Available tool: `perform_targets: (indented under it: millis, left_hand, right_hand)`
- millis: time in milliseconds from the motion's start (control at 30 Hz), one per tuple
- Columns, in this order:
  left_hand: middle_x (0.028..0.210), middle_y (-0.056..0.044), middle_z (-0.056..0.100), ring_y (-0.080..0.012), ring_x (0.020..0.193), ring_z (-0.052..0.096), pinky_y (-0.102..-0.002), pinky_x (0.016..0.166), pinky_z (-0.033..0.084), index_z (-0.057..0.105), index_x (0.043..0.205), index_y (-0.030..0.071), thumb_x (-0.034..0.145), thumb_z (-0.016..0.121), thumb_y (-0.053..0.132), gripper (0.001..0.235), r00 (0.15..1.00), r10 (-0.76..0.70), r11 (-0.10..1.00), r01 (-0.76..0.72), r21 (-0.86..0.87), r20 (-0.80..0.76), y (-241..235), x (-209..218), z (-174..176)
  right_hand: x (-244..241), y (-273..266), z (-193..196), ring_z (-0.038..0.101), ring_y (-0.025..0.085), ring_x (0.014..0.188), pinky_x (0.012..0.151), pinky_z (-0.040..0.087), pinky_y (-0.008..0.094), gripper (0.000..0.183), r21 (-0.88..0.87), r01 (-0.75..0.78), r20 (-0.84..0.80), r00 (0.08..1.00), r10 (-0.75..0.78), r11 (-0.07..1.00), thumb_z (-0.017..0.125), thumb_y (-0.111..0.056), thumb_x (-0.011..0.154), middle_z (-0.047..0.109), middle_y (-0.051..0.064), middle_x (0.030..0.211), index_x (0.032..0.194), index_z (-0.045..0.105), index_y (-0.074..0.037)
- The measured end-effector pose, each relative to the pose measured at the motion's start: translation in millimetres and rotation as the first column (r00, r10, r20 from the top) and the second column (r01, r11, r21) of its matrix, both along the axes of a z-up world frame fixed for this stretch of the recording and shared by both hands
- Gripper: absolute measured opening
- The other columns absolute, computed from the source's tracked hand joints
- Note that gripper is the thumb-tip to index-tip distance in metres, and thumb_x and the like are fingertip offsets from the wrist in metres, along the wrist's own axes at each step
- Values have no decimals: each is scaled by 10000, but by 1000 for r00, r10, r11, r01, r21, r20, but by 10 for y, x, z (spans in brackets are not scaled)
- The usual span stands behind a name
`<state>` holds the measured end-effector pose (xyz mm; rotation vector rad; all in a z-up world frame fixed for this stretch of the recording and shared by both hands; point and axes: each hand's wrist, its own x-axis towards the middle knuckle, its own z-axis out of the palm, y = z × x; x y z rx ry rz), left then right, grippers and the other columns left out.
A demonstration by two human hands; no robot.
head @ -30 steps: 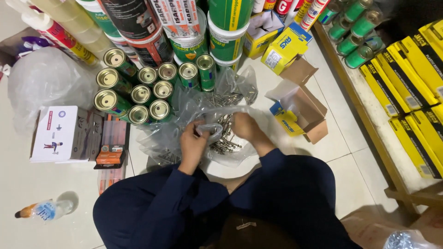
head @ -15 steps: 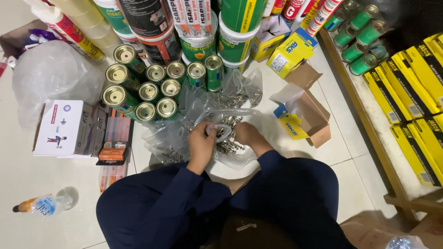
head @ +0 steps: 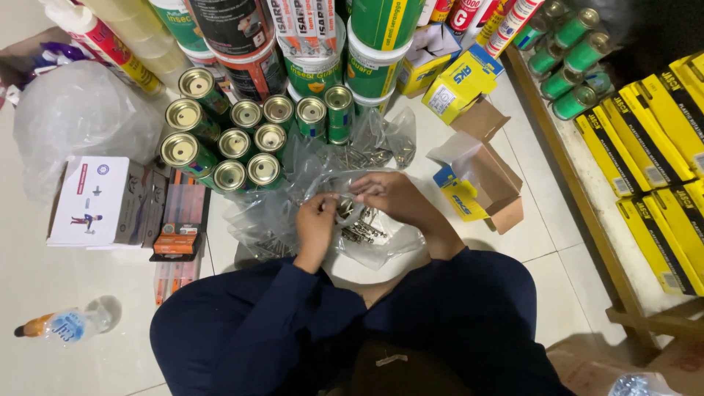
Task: The person sits on the floor and sorts small metal hardware items, likely nails or screws, from a large plastic bag into smaller plastic bags. The person handles the items by hand, picking them up and placing them into separate bags.
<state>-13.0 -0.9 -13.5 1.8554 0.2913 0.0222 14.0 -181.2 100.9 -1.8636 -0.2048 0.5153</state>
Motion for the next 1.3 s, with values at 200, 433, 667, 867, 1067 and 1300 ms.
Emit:
perform_targets:
  millis: [200,433,667,867,1067,1300]
  left_hand:
    - [664,-148,620,-274,681,614,-410,642,516,797,986,31,922,627,142,213,998,58,998,-58,-16,-10,28,56,-124]
    - [661,-103,616,-266,679,646,-395,634,520,807,958,98,892,672,197,180,998,54,999,-53,11,-23,-29,31,-124]
    - [693,-95,629,-253,693,639,-390,646,520,797,997,51,924,673,217,220,998,25,999,-27,-32,-61,-33,3,-29]
    - [719,-103,641,-269,718,661,-409,648,528,799,995,54,921,694,238,225,999,-1,1000,1,7,-52,-45,0,0]
    - [740,-115,639,-278,732,656,-412,660,528,800,1005,74,921,687,245,221,998,-13,1000,14,18,-59,-62,4,-15]
    - [772,-136,655,-268,758,653,-403,672,529,789,1031,38,945,671,216,230,998,2,1000,-2,0,-56,-65,6,-28]
  right_hand:
    - [229,-263,-943,749,391,912,791,612,435,219,-527,-50,318,914,251,848,597,-35,921,751,252,969,1072,738,36]
    - [213,-164,-2169,762,341,881,703,594,446,358,-759,108,87,994,-64,642,648,-356,904,739,182,876,1001,741,-24]
    - [235,-178,-2436,708,452,954,793,560,539,245,-594,212,79,975,-206,776,693,-224,846,690,215,908,971,660,-16]
    - [341,-185,-2315,708,391,1066,885,567,519,251,-683,212,123,977,-176,699,667,-303,911,738,163,997,1039,736,-98]
    - [102,-139,-1226,728,361,972,832,593,474,167,-695,185,227,973,-32,695,676,-168,886,738,132,933,1007,777,-115]
    - [7,-250,-840,724,324,799,760,589,453,154,-426,365,573,817,-65,828,698,-51,766,719,104,735,903,730,-113]
